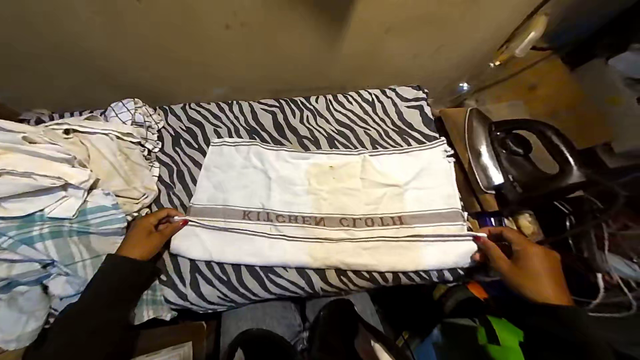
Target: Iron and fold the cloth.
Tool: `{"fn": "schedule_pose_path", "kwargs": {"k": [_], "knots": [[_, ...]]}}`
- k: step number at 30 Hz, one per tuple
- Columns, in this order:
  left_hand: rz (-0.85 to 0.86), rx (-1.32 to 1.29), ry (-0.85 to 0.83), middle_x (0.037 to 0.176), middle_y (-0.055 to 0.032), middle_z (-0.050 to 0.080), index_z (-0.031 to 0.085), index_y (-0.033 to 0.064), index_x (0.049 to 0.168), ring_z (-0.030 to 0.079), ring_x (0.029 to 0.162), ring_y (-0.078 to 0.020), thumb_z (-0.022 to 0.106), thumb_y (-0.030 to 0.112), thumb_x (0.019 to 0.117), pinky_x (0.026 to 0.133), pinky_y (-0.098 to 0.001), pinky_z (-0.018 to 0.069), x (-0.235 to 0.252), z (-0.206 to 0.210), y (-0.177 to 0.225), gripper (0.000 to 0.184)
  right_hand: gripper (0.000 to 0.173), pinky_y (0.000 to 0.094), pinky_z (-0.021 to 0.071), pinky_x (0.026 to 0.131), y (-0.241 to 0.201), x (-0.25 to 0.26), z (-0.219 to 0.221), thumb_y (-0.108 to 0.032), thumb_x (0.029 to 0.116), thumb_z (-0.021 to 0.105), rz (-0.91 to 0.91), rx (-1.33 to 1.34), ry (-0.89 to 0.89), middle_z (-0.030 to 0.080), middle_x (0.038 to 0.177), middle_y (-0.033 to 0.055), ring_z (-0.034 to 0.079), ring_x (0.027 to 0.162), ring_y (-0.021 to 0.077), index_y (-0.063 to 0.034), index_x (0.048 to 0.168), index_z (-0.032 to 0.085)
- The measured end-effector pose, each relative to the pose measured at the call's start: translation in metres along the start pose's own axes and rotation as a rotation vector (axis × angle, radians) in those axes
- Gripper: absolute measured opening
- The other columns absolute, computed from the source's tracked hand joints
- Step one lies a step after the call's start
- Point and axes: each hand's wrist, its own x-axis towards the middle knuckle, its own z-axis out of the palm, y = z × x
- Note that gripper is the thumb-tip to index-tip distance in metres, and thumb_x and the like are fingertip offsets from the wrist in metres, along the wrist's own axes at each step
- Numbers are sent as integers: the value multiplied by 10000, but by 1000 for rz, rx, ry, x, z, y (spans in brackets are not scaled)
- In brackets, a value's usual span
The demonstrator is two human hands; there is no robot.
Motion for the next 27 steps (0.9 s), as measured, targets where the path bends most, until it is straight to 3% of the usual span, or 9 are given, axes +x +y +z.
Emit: {"fn": "schedule_pose_path", "kwargs": {"k": [5, 8, 11, 14, 18, 22, 23, 26, 27], "knots": [[14, -65, 103, 908, -63, 671, 658, -36, 1090, 586, 748, -18, 671, 51, 939, 743, -242, 514, -2, 6, -7, 175, 291, 593, 541, 652, 6, 1, 11, -138, 999, 558, -34, -37, 88, 697, 824, 249, 673, 641, 364, 96, 1148, 645], [53, -32, 119, 914, -105, 661, 666, -38, 1088, 588, 776, -112, 671, 94, 944, 764, -358, 504, -3, 11, -15, 196, 280, 656, 528, 690, 7, 3, 14, -111, 1005, 558, -50, -75, 71, 688, 866, 297, 681, 689, 433, 115, 1154, 630], [68, -34, 112, 939, -97, 667, 666, -25, 1093, 605, 806, -112, 662, 131, 942, 788, -365, 515, -4, 14, -20, 218, 243, 706, 518, 746, 3, 1, 10, -41, 990, 579, -55, -167, 45, 670, 971, 356, 678, 809, 527, 136, 1153, 618], [6, -60, 81, 960, -109, 661, 631, -41, 1158, 606, 808, -111, 618, 125, 986, 796, -361, 522, 2, 9, -9, 239, 364, 783, 460, 847, -29, 5, -2, -25, 980, 623, -30, -242, -13, 539, 1237, 461, 583, 1060, 657, 153, 1290, 557], [-152, -106, 31, 1155, -291, 647, 483, -51, 1416, 674, 958, -335, 526, 118, 1069, 907, -524, 537, 50, 3, 36, 388, 347, 701, 523, 806, -77, 65, 9, -103, 1021, 591, -307, -187, -14, 625, 1183, 382, 663, 950, 546, 108, 1296, 591], [-151, -221, 27, 1204, -283, 659, 356, 17, 1533, 674, 1015, -325, 627, 97, 1007, 932, -497, 526, 100, 13, 71, 596, 591, 726, 524, 817, -99, 165, 53, -58, 921, 743, -233, -98, -212, 464, 1441, 375, 645, 998, 559, -22, 1464, 514], [-142, -227, 15, 1162, -273, 672, 341, 44, 1547, 674, 976, -317, 664, 68, 975, 901, -496, 532, 106, 14, 73, 656, 610, 741, 501, 858, -94, 188, 62, -67, 909, 771, -202, -111, -283, 474, 1410, 402, 625, 1042, 582, -10, 1459, 515], [-65, -141, 85, 1016, -253, 690, 422, 74, 1516, 665, 861, -317, 697, -32, 924, 836, -514, 533, 116, 8, 64, 661, 275, 705, 471, 939, -98, 222, 63, -64, 985, 681, -219, -177, -301, 657, 1103, 380, 644, 1053, 550, 116, 1189, 641], [-37, -72, 139, 1002, -255, 690, 454, 59, 1497, 661, 861, -342, 697, -41, 922, 835, -538, 523, 117, 4, 59, 632, 251, 701, 466, 955, -105, 219, 60, -42, 994, 660, -210, -187, -253, 646, 1125, 386, 634, 1075, 557, 127, 1177, 637]]}}
